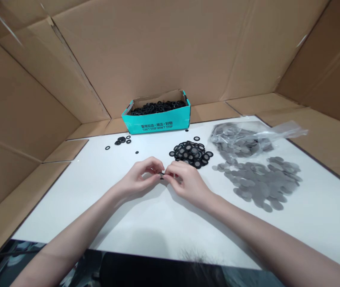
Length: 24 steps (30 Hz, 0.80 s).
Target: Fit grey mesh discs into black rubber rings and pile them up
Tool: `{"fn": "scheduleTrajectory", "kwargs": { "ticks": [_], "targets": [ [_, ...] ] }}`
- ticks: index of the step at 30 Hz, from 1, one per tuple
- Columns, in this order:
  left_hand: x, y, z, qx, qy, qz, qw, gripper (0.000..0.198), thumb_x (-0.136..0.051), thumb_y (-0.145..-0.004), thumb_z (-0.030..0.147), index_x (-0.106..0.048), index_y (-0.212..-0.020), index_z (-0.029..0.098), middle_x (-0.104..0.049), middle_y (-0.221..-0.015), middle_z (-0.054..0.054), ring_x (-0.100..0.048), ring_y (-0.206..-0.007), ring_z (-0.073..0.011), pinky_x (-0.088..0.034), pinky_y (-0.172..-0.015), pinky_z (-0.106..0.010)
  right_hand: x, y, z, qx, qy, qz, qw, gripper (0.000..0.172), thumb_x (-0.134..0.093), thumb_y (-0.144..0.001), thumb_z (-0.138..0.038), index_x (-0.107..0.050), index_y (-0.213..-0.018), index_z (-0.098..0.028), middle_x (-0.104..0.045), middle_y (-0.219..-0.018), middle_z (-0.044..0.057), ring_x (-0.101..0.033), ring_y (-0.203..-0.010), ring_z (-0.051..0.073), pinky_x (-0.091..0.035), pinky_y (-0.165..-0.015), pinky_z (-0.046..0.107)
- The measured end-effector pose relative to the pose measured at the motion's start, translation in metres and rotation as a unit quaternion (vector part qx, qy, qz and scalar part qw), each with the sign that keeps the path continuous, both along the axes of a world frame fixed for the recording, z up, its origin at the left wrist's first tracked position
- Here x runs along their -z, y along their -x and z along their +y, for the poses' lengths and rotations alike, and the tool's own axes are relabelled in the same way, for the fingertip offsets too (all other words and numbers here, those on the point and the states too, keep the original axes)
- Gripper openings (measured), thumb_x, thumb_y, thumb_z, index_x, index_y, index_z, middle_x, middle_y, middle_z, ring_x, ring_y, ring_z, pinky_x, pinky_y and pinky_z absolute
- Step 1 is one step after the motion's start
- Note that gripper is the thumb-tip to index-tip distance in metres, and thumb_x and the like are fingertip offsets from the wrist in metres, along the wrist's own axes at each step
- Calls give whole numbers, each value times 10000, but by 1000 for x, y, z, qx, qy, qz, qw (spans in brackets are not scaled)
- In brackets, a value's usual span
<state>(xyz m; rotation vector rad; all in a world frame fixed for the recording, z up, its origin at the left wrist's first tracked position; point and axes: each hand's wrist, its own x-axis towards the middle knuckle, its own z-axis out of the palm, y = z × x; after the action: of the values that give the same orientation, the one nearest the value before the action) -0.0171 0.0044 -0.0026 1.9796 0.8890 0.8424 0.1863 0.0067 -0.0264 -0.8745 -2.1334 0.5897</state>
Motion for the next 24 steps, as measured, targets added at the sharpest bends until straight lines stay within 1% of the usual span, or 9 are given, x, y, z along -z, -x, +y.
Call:
{"fn": "scheduleTrajectory", "kwargs": {
  "ticks": [7,10,13,15,19,21,24],
  "targets": [
    [-3,-3,-1,-10,-56,56,997,157,-516,-870,100,-612,-959,187,-656,-893,-28,-585,-787,-135,-472,-737,-260,1,0,1,5,-3,1,1000,231,-544,-932,-205,-574,-703,-198,-571,-672,18,-532,-669,165,-390,-616,284],
    [-4,-3,-1,-6,-82,79,993,175,-508,-876,83,-623,-954,189,-660,-899,-26,-589,-791,-136,-467,-737,-261,1,0,1,8,-7,3,1000,235,-538,-924,-191,-553,-690,-199,-553,-663,12,-524,-665,163,-380,-606,280],
    [-2,-3,-1,1,-96,89,991,186,-504,-893,78,-624,-975,196,-671,-937,-29,-601,-824,-138,-472,-759,-264,2,1,0,13,-11,6,1000,230,-530,-920,-174,-548,-692,-198,-551,-662,11,-526,-667,162,-379,-602,279],
    [0,-3,-1,-8,-85,76,993,182,-500,-911,97,-614,-1009,201,-668,-953,-32,-604,-841,-140,-485,-775,-269,2,1,0,21,-8,7,1000,227,-531,-927,-178,-560,-703,-197,-567,-673,14,-535,-675,164,-391,-613,283],
    [4,-2,-1,-34,-37,17,999,199,-520,-923,146,-578,-1103,208,-632,-919,-24,-606,-826,-134,-524,-806,-278,3,1,-2,20,5,14,1000,204,-546,-937,-206,-592,-738,-196,-624,-724,25,-561,-692,164,-426,-641,295],
    [4,-2,-2,-31,-14,-8,999,182,-536,-922,161,-576,-1096,201,-631,-926,-30,-613,-843,-136,-529,-816,-277,3,1,-2,17,9,17,1000,199,-551,-938,-215,-599,-746,-195,-634,-741,32,-571,-699,165,-437,-644,298],
    [2,-3,-2,-20,6,-26,999,111,-551,-923,173,-591,-1026,184,-644,-942,-39,-619,-861,-139,-526,-812,-272,2,1,-1,24,9,22,999,161,-561,-935,-217,-620,-787,-197,-646,-783,44,-593,-736,176,-452,-662,305]
  ]
}}
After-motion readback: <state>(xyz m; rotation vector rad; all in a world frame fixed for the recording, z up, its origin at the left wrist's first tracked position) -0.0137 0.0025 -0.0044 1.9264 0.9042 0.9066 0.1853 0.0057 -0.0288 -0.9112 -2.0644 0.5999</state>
